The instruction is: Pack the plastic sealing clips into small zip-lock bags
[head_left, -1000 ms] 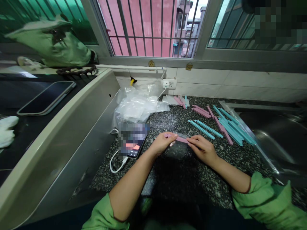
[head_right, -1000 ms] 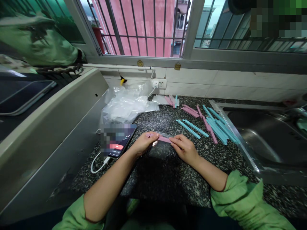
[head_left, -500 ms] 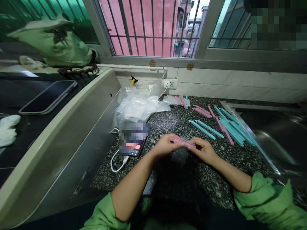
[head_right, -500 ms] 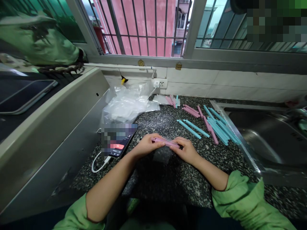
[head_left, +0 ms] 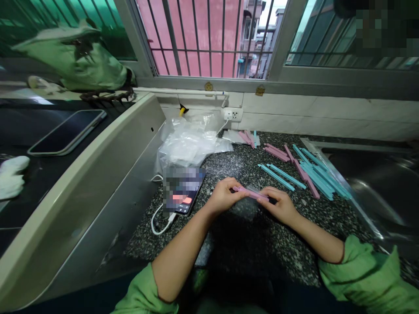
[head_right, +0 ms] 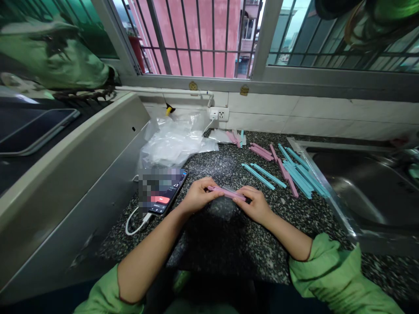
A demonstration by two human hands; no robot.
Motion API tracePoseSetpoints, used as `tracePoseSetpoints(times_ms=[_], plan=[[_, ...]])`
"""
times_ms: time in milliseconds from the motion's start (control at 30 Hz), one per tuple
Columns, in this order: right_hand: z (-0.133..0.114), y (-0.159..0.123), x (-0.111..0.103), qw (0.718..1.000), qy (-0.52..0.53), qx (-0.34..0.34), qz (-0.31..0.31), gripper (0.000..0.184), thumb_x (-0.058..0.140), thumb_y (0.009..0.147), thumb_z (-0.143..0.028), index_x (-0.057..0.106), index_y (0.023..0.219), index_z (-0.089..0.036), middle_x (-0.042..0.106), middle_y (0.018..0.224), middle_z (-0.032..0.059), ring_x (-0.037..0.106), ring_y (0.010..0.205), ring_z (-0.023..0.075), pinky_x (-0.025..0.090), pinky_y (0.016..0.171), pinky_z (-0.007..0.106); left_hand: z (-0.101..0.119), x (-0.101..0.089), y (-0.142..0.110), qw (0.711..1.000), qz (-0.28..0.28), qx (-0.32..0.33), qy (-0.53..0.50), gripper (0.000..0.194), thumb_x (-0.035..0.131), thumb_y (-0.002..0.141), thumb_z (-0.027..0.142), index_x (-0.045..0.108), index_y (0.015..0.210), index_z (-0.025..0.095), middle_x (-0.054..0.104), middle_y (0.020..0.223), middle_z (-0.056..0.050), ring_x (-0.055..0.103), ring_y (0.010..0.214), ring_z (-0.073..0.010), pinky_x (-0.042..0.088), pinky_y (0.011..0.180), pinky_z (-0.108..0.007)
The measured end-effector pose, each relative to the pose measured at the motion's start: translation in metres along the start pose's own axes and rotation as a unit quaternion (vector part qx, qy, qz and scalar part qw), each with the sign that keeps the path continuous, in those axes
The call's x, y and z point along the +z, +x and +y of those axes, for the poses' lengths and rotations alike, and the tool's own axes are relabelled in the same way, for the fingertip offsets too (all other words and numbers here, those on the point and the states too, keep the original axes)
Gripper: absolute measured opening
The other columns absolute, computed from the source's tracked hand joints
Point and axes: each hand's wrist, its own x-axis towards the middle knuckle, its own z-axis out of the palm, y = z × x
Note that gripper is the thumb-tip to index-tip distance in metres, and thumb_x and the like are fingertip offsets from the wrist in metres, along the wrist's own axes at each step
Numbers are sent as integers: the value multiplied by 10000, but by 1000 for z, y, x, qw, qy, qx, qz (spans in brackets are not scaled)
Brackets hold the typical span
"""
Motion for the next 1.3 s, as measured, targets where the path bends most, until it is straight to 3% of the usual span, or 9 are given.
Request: tracePoseSetpoints(times_ms=[333, 800, 1000, 1133, 1300], plan=[[-2, 0, 0, 1000, 9, 9, -9, 161, 556, 785, -318, 632, 759, -179, 626, 712, 37, 571, 662, 153, 462, 619, 281, 4, 1, -1, 1000, 15, 1, -3, 179, 657, 658, 303, 645, 581, 143, 512, 556, 12, 455, 579, -97, 342, 555, -216], [-1, 1, -1, 1000, -1, 29, -7, 242, 548, 777, -378, 570, 642, -179, 567, 628, 18, 519, 598, 141, 416, 568, 266, 6, 1, -1, 998, 25, -47, -30, 209, 643, 652, 323, 613, 575, 131, 504, 585, 16, 455, 581, -91, 340, 549, -211], [-1, 3, -7, 998, 12, 43, 43, 239, 539, 780, -365, 546, 627, -181, 550, 611, 8, 515, 591, 138, 412, 566, 260, 0, 5, -1, 993, -59, -100, -19, 275, 643, 641, 399, 594, 583, 135, 474, 585, 30, 419, 543, -81, 312, 506, -211], [1, 4, -8, 993, 15, 69, 92, 242, 538, 772, -375, 540, 625, -182, 543, 599, 0, 509, 578, 134, 412, 557, 253, -3, 7, -1, 991, -105, -71, 33, 313, 600, 703, 339, 529, 468, 145, 470, 542, 26, 443, 562, -87, 326, 547, -214], [0, 3, -7, 991, 14, 67, 112, 219, 548, 765, -358, 550, 637, -180, 554, 620, 5, 522, 603, 140, 426, 589, 259, -5, 6, 0, 988, -120, -40, 93, 332, 584, 732, 289, 523, 436, 149, 455, 521, 26, 439, 570, -88, 321, 562, -216]])
